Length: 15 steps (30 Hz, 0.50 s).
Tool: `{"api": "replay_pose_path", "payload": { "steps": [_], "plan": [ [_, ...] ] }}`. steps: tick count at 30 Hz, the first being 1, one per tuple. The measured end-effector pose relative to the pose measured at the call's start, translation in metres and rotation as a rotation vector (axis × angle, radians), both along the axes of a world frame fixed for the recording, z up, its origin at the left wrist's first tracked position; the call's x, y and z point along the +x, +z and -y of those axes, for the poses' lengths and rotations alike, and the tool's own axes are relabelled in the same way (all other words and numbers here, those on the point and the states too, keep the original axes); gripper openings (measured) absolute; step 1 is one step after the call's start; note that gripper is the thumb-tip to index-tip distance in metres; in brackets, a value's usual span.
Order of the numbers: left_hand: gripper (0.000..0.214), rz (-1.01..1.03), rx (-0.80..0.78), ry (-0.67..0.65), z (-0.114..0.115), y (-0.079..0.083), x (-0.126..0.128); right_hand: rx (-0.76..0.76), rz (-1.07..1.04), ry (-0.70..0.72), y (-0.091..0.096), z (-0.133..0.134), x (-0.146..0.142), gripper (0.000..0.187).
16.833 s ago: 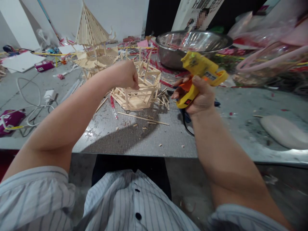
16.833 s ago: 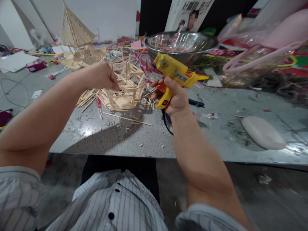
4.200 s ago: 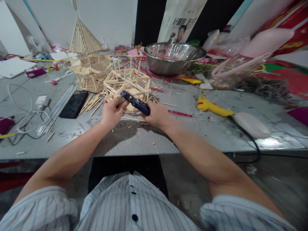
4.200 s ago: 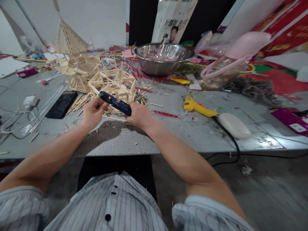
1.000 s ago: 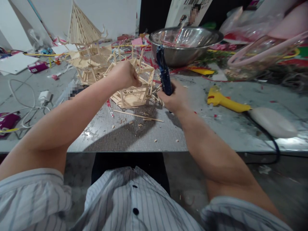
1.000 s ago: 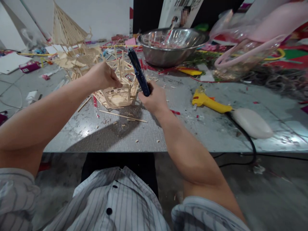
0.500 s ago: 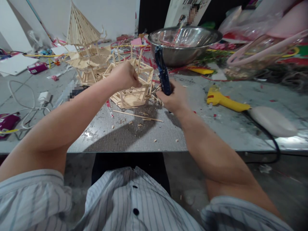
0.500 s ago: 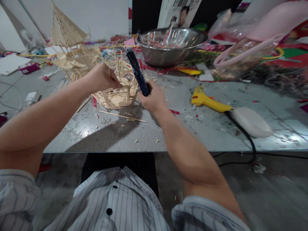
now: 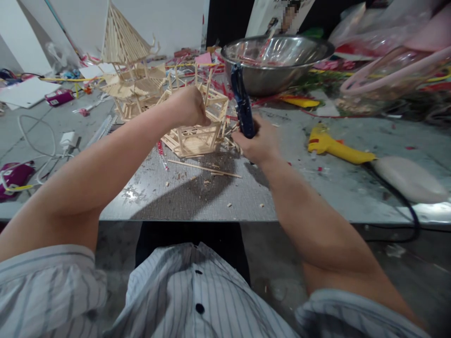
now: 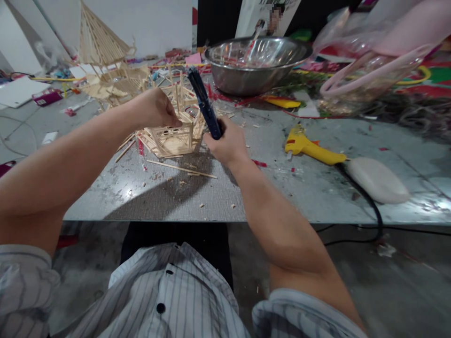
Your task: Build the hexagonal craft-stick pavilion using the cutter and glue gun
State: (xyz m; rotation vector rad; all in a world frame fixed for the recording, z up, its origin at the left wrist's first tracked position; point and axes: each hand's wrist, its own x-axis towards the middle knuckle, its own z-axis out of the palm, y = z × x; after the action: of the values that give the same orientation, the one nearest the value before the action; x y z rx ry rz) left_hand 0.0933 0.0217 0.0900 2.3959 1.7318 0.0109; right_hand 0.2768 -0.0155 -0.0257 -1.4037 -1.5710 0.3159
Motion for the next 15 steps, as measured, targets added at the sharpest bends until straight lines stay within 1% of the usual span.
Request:
{"api": "replay_pose_path", "payload": {
  "steps": [7,11,15],
  "plan": [
    [0.046,-0.024,-0.001,0.022,-0.0021,0.0001,0.0042,-0.060,-0.008,-0.006,0.0069,0.0036,-0.0015,0.013],
    [0.048,0.001,-0.007,0.030,-0.0024,-0.0009,0.0040,-0.026,-0.033,-0.014,0.0067,0.0038,-0.0015,0.013],
    [0.046,0.009,-0.001,0.010,-0.0041,-0.0021,0.0017,-0.014,-0.041,-0.001,0.0063,0.0035,-0.0019,0.014]
  ]
}}
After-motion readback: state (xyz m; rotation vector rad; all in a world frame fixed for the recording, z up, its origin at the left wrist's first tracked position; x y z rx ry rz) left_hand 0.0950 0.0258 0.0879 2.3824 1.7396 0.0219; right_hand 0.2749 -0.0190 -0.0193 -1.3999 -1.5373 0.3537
